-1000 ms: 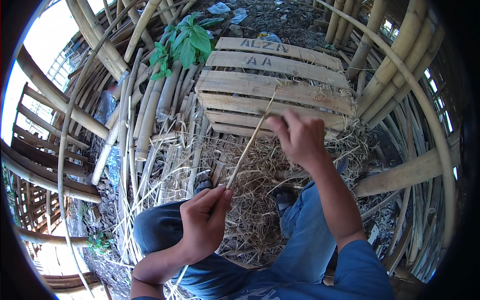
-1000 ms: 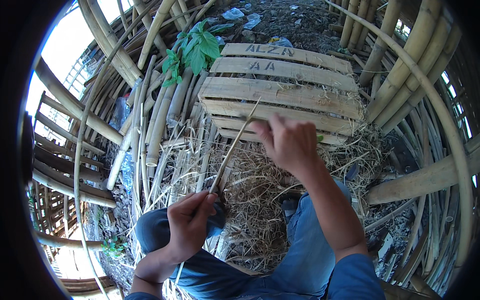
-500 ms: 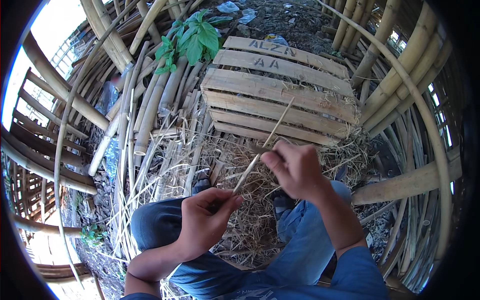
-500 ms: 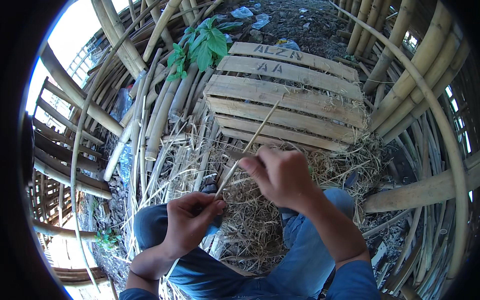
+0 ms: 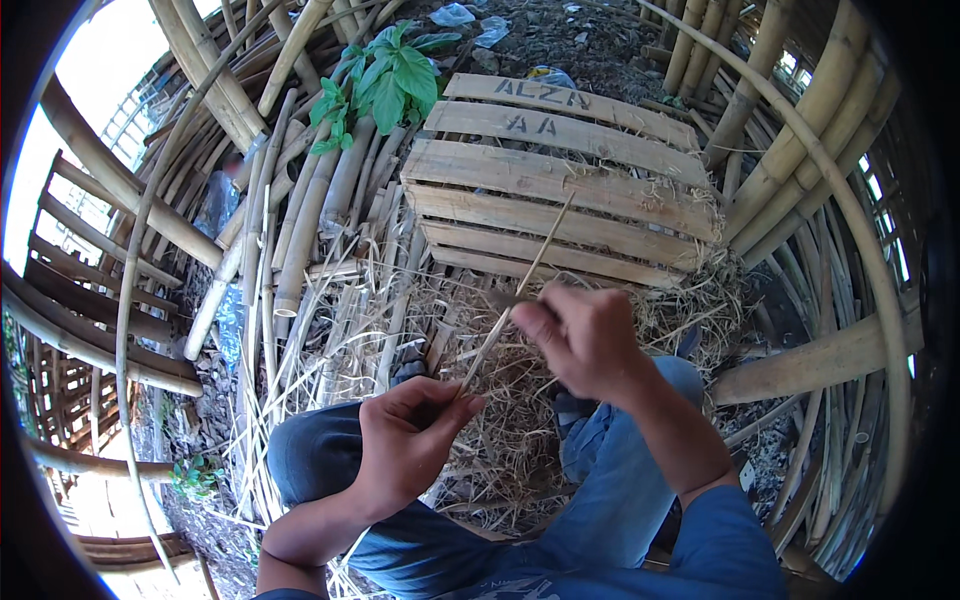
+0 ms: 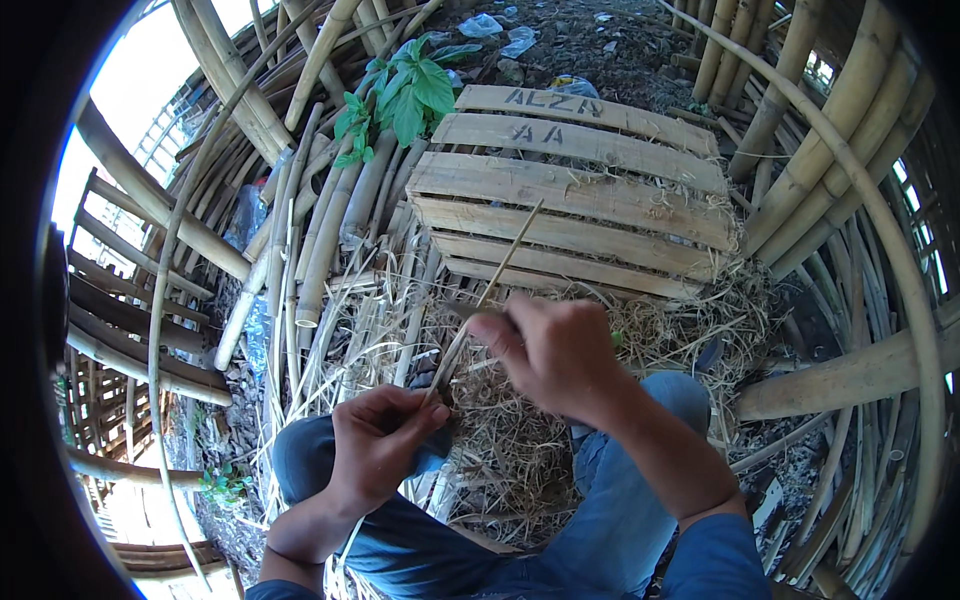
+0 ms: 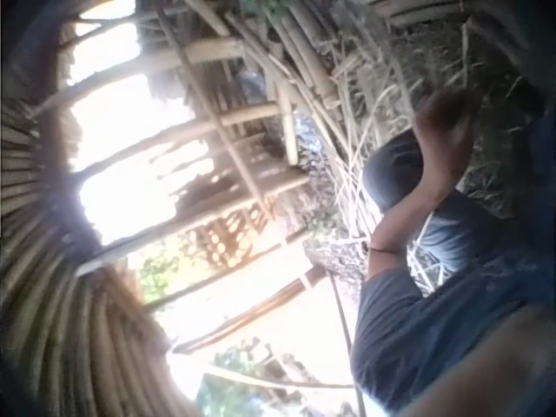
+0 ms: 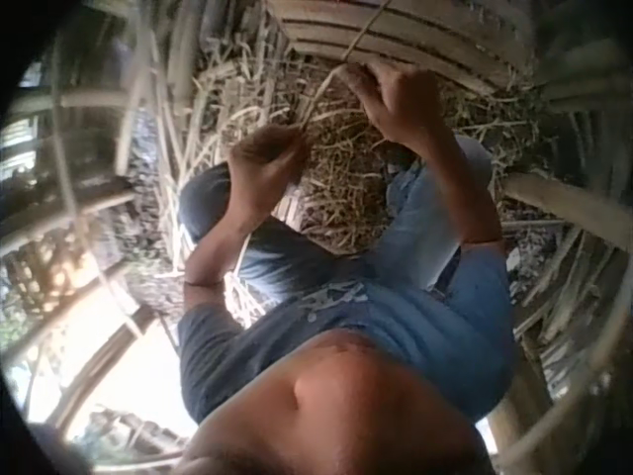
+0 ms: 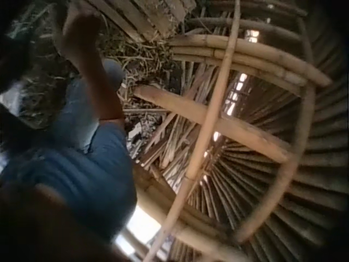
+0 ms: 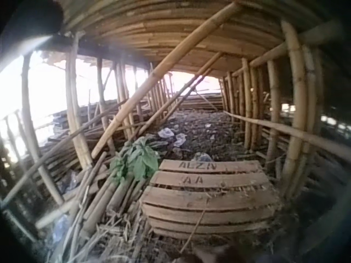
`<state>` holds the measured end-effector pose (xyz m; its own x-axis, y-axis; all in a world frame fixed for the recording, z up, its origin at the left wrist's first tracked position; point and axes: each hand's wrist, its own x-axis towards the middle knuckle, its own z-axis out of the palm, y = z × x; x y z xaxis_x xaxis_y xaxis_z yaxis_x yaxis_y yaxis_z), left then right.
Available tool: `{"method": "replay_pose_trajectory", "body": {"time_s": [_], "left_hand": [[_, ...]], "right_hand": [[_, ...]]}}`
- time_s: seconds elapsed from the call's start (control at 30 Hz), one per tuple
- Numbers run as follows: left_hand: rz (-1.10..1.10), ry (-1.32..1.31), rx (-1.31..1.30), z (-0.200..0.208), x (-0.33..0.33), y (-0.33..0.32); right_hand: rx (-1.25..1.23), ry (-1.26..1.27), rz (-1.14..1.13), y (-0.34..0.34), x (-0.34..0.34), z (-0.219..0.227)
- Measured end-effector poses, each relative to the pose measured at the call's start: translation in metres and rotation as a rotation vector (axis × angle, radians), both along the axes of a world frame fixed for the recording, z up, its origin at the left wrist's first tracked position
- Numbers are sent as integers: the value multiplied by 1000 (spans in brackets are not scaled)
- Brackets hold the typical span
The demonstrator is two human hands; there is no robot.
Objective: The person shapes and scrapes a thin bamboo stick using a knife.
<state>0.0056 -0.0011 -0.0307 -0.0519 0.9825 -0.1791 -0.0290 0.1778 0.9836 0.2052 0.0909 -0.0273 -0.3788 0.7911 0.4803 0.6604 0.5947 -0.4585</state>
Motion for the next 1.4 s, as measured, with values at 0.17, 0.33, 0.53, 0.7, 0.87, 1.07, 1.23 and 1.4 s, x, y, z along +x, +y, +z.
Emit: {"method": "replay_pose_trajectory", "body": {"time_s": [0.17, 0.33, 0.53, 0.7, 0.87, 1.07, 1.23, 1.4], "left_hand": [[-18, 18, 39, 0, -1, 1], [-18, 47, 26, 1, -3, -1], [-15, 51, 43, -1, -2, 0], [-32, 58, 49, -1, 1, 0], [-12, 54, 49, 0, 1, 1], [4, 57, 53, -3, 0, -1], [-7, 82, 70, -4, 3, -2], [6, 133, 77, -3, 4, -1]], "right_hand": [[-46, 47, -8, 0, -2, -5], [-106, 44, -126, 11, 7, 5], [-67, 31, -100, 9, 4, -5], [-64, 33, -110, 7, 6, -6], [-105, 10, -242, 29, 22, 0], [-33, 45, -198, 23, 14, -5], [-33, 76, -196, 20, 10, -12], [-179, -15, -298, 32, 24, 2]]}}
